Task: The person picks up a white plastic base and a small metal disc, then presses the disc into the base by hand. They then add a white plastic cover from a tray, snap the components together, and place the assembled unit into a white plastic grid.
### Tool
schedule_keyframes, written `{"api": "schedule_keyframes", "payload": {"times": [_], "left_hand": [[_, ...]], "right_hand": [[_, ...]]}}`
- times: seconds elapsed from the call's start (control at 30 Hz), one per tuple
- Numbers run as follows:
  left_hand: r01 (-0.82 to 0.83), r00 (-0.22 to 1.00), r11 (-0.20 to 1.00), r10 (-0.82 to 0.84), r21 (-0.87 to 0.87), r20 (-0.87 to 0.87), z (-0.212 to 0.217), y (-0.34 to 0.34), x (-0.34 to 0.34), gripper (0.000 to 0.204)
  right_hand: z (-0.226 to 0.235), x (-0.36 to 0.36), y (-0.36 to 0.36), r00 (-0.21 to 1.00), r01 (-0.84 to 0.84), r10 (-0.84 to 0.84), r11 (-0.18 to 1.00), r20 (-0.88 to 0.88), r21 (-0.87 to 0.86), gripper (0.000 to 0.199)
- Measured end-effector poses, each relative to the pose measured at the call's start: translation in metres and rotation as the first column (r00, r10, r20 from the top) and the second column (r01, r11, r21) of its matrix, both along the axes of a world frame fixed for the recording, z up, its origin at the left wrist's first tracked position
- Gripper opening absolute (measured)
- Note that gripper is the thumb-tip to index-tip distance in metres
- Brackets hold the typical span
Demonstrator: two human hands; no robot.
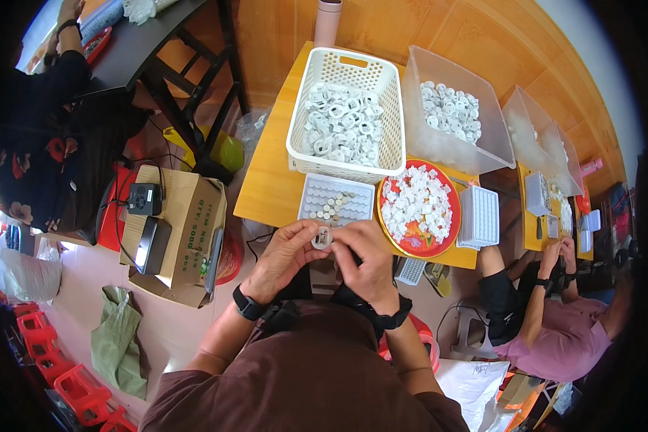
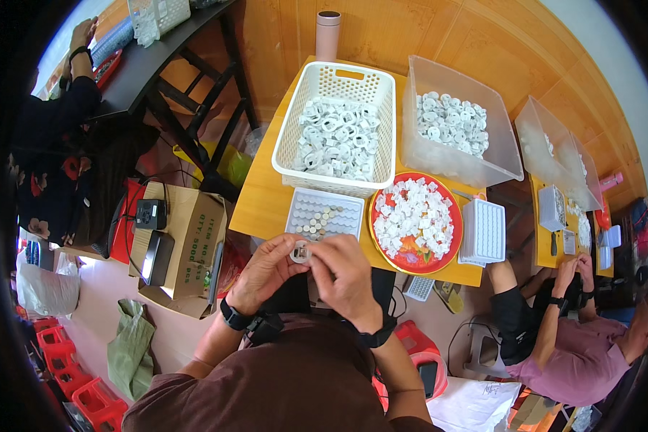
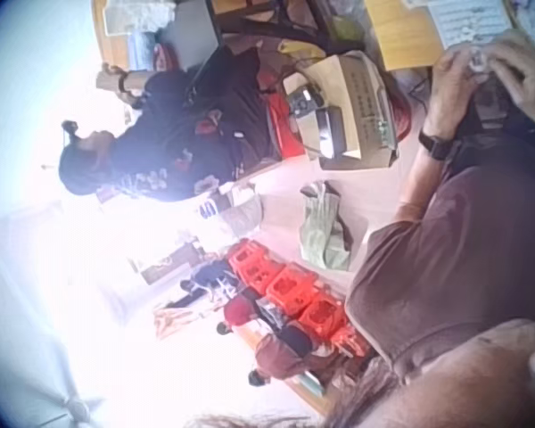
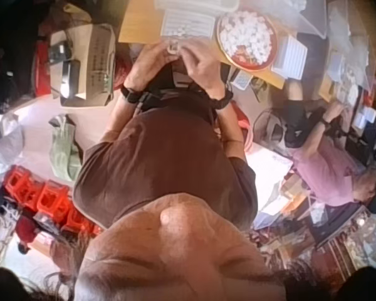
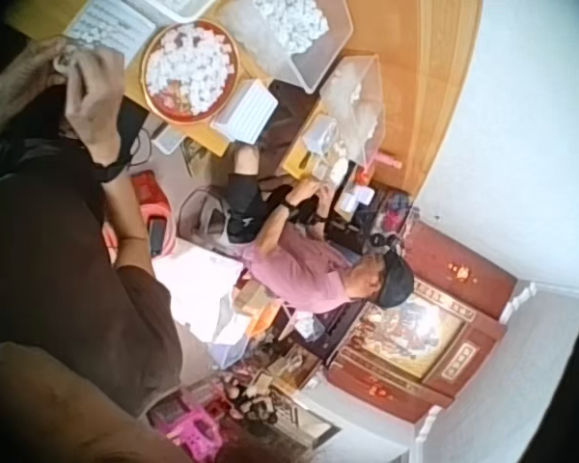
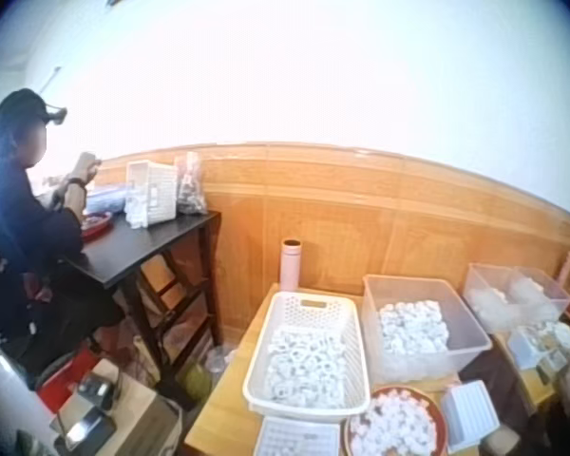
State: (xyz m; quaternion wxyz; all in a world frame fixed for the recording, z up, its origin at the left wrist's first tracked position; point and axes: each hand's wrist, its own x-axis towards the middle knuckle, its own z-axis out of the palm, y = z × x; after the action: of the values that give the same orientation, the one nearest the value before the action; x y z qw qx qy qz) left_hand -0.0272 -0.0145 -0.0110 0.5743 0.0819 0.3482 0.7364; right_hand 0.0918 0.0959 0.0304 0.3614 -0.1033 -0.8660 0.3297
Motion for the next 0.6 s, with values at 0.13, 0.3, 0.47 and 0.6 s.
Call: {"api": "schedule_keyframes", "payload": {"times": [0.13, 0.3, 0.47, 0.6], "left_hand": [[-0.003, 1.0, 1.0, 0.003, 0.008, 0.005, 0.003, -0.002, -0.001, 0.024], [-0.031, 0.999, 0.999, 0.03, 0.028, 0.034, 0.001, -0.003, 0.0, 0.024], [-0.055, 0.997, 0.998, 0.053, 0.027, 0.061, 0.001, -0.006, -0.001, 0.023], [-0.05, 0.997, 0.998, 0.048, 0.032, 0.067, -0.001, -0.008, -0.003, 0.023]], "right_hand": [[-0.005, -0.005, 0.037, 0.961, 0.275, -0.268, 0.949, 0.065, -0.153, 0.006], [-0.036, -0.023, 0.062, 0.939, 0.307, -0.306, 0.951, 0.156, 0.018, 0.007], [-0.041, -0.031, 0.058, 0.919, 0.312, -0.318, 0.948, 0.231, 0.065, 0.008], [-0.044, -0.032, 0.058, 0.93, 0.297, -0.3, 0.954, 0.21, 0.047, 0.006]]}}
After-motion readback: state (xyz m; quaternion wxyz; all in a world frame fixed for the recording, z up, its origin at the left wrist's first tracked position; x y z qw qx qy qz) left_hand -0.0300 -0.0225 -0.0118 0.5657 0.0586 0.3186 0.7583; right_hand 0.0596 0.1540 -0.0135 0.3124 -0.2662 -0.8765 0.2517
